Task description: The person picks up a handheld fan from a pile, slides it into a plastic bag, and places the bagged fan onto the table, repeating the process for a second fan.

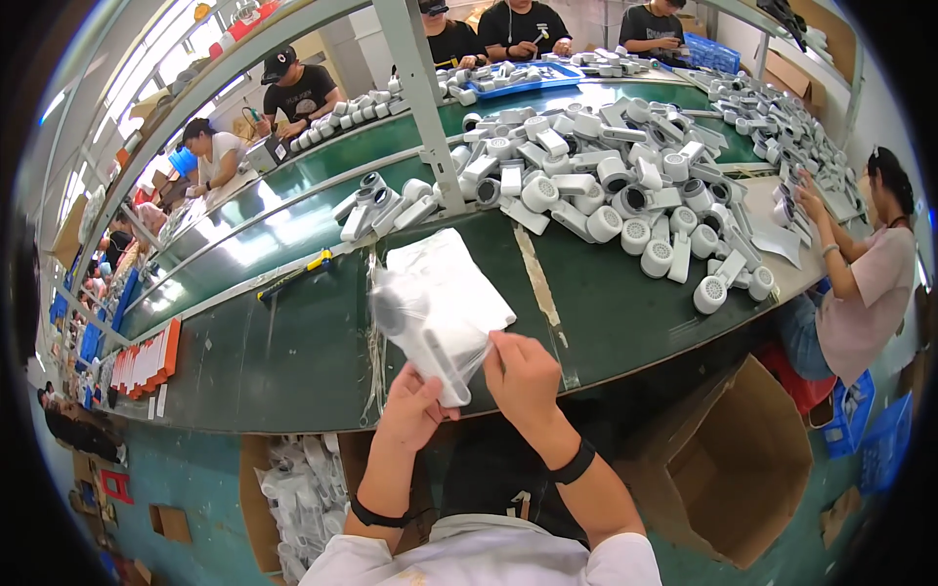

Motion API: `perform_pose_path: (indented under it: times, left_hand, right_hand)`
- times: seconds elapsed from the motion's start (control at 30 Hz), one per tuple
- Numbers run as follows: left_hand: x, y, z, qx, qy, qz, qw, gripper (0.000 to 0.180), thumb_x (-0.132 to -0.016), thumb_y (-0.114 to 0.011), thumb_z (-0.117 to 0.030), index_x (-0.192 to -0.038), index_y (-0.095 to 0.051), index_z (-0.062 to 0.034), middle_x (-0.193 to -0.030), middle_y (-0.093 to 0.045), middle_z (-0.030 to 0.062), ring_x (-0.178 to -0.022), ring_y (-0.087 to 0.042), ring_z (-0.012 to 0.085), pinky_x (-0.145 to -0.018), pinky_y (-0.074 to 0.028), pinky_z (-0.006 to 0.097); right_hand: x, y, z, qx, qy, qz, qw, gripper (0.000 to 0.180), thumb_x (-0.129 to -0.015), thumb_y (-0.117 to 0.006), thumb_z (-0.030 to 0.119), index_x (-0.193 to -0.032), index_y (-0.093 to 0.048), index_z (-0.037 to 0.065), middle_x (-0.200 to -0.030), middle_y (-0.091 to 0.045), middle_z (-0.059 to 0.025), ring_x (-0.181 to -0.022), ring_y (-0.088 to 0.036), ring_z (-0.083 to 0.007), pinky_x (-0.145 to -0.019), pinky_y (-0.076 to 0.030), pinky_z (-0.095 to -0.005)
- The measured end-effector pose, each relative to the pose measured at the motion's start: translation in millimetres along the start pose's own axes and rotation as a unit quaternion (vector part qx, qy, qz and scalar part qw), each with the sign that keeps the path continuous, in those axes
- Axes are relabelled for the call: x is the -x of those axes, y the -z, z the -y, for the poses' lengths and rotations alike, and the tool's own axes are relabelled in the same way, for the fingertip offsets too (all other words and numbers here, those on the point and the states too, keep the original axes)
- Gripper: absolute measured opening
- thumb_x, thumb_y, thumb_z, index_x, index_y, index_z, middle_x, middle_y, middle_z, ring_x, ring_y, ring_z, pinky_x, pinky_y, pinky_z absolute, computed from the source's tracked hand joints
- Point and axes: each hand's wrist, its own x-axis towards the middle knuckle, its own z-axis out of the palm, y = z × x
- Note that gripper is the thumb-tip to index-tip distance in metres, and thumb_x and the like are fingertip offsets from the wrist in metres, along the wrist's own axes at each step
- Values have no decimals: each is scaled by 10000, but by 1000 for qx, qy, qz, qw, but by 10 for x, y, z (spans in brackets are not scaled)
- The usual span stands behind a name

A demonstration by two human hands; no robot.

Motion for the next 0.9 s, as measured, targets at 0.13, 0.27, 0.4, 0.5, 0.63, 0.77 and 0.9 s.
perform_pose_path:
  times: [0.13, 0.27, 0.4, 0.5, 0.63, 0.77, 0.9]
  left_hand:
    - [23, 78, -125, 8, -35, -65, 997, 513, -931, -602, -43, -1379, -355, -69, -1143, -588, 113, -904, -657, 229, -611, -575, 356]
    - [115, 310, -196, -27, -77, -75, 994, 451, -924, -606, -30, -1337, -426, -7, -1140, -616, 120, -878, -662, 219, -581, -571, 340]
    - [272, 630, -450, -115, -152, -193, 963, 404, -900, -626, -33, -1278, -499, 36, -1045, -664, 115, -798, -678, 199, -517, -562, 291]
    - [307, 1013, -679, -263, -222, -349, 872, 424, -864, -627, 14, -1267, -500, 52, -1000, -664, 110, -753, -664, 166, -516, -549, 259]
    - [419, 1587, -830, -394, -200, -489, 752, 433, -830, -688, -35, -1230, -540, 36, -959, -630, 117, -776, -632, 172, -560, -524, 297]
    - [390, 1765, -781, -612, -218, -519, 556, 427, -773, -755, -137, -1144, -605, 12, -900, -571, 106, -793, -578, 246, -731, -485, 368]
    - [372, 1550, -786, -686, -280, -507, 441, 367, -762, -769, -163, -1069, -642, -7, -912, -573, 102, -805, -547, 267, -738, -460, 380]
  right_hand:
    - [261, -14, 52, -9, 35, 42, 998, 191, -749, -684, -2, -936, -685, 38, -748, -658, -95, -629, -635, -258, -551, -510, -339]
    - [318, -51, 56, -84, 7, 55, 995, 192, -757, -673, 4, -945, -687, 43, -696, -642, -80, -571, -616, -240, -514, -492, -316]
    - [330, -12, -102, -154, -89, 136, 975, 170, -826, -656, 7, -993, -685, 5, -679, -627, -72, -556, -574, -96, -514, -453, -228]
    - [353, 12, -302, -155, -179, 160, 958, 163, -869, -659, 63, -1015, -689, -2, -690, -632, -31, -592, -554, -47, -543, -454, -211]
    - [384, -36, -478, -153, -240, 185, 940, 159, -895, -652, 96, -1003, -689, -15, -707, -648, -16, -612, -549, -44, -562, -449, -210]
    - [450, -44, -586, -157, -283, 180, 929, 162, -904, -645, 103, -998, -689, -21, -717, -655, -12, -626, -555, -43, -571, -446, -203]
    - [420, 8, -585, -155, -302, 165, 926, 152, -910, -637, 95, -990, -688, -22, -718, -657, -11, -643, -568, -45, -588, -461, -211]
